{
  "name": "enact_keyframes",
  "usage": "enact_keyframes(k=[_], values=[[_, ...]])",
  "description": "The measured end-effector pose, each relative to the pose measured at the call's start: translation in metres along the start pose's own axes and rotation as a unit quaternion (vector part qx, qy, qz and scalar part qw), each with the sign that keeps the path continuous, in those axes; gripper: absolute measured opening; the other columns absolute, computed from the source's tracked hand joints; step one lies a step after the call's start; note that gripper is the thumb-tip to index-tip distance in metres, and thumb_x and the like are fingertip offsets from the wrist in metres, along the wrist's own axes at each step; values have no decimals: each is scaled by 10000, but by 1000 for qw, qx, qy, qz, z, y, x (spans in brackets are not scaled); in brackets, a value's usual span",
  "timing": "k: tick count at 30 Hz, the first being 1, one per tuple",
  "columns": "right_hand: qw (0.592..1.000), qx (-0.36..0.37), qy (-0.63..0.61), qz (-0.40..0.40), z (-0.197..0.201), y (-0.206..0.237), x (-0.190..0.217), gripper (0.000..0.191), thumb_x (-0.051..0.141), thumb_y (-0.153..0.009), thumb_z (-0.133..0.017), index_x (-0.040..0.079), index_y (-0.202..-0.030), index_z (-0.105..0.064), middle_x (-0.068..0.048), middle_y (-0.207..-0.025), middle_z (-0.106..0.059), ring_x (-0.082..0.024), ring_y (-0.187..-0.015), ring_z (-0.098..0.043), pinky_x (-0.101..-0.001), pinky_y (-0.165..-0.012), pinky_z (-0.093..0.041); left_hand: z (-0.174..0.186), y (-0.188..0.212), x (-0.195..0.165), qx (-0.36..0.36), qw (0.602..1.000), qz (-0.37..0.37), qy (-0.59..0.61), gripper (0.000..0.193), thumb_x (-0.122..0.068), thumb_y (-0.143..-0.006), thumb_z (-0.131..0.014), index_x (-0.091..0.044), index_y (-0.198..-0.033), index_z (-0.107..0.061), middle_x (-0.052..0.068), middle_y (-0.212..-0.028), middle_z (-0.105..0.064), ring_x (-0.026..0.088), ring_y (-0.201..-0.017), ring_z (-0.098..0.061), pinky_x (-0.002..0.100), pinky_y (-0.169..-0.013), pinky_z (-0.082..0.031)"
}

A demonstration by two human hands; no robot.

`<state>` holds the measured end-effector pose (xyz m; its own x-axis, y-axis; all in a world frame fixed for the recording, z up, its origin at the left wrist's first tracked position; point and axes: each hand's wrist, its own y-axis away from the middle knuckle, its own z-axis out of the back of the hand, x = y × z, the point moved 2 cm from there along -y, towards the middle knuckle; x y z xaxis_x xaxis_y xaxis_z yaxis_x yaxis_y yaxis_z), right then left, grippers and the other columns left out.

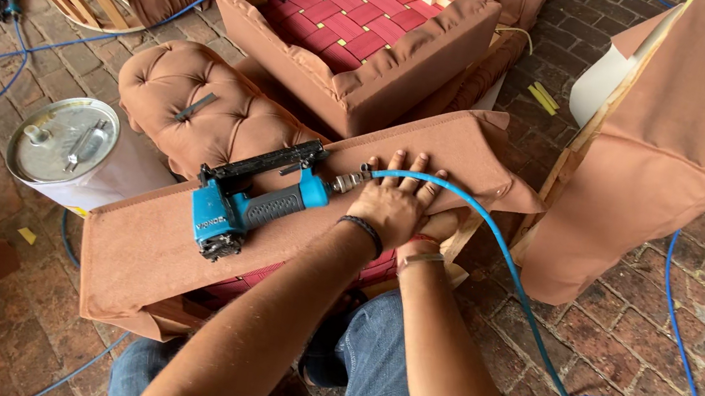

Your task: The person wraps brown fabric around a rectangular chair frame and secures it using a pneumatic staple gun. They repeatedly pull the fabric taut, fold edges, and staple along the sides to attach the fabric to the frame.

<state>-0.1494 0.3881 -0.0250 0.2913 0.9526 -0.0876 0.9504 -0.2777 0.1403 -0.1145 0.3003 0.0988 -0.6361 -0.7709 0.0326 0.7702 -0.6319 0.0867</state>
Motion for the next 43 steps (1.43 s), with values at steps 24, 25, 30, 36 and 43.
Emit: enact_keyframes(k=[24,25,30,36,43], values=[[63,618,783,-19,-135,79,-154,863,244,-628,-891,137,-1374,-469,-118,-1113,-715,-313,-1051,-682,-462,-903,-507,-12,-7,-1,12,999,48,-13,930,-710,-840,-482,-343,-1615,-121,21,-1696,-70,310,-1533,-81,611,-1198,-19],[53,617,784,-30,-138,78,-154,810,204,-666,-858,133,-1363,-451,-128,-1058,-725,-321,-1005,-703,-471,-862,-525,-12,-9,0,43,998,42,-2,939,-728,-836,-478,-342,-1604,-100,31,-1689,-62,314,-1522,-70,605,-1191,-13],[-25,504,863,31,-196,67,-139,623,142,-752,-727,133,-1300,-432,-176,-813,-711,-414,-790,-710,-548,-650,-539,-14,-5,-12,51,995,59,66,651,-541,-1030,-352,-246,-1605,-267,93,-1704,-231,353,-1580,-170,578,-1297,-42],[156,252,952,81,-258,78,6,433,229,-901,-718,36,-1197,-468,-150,-742,-677,-275,-629,-713,-416,-524,-570,2,3,1,2,1000,-28,-11,613,-221,-1030,-329,-113,-1616,-181,196,-1696,-151,405,-1556,-139,573,-1246,-102],[866,102,474,-125,-126,142,138,495,266,-959,-730,24,-1311,-480,16,-772,-556,-120,-620,-600,-320,-557,-538,8,3,-4,23,1000,-19,5,674,-222,-1024,-311,-132,-1631,-31,185,-1695,-4,412,-1550,-35,575,-1238,-52]])
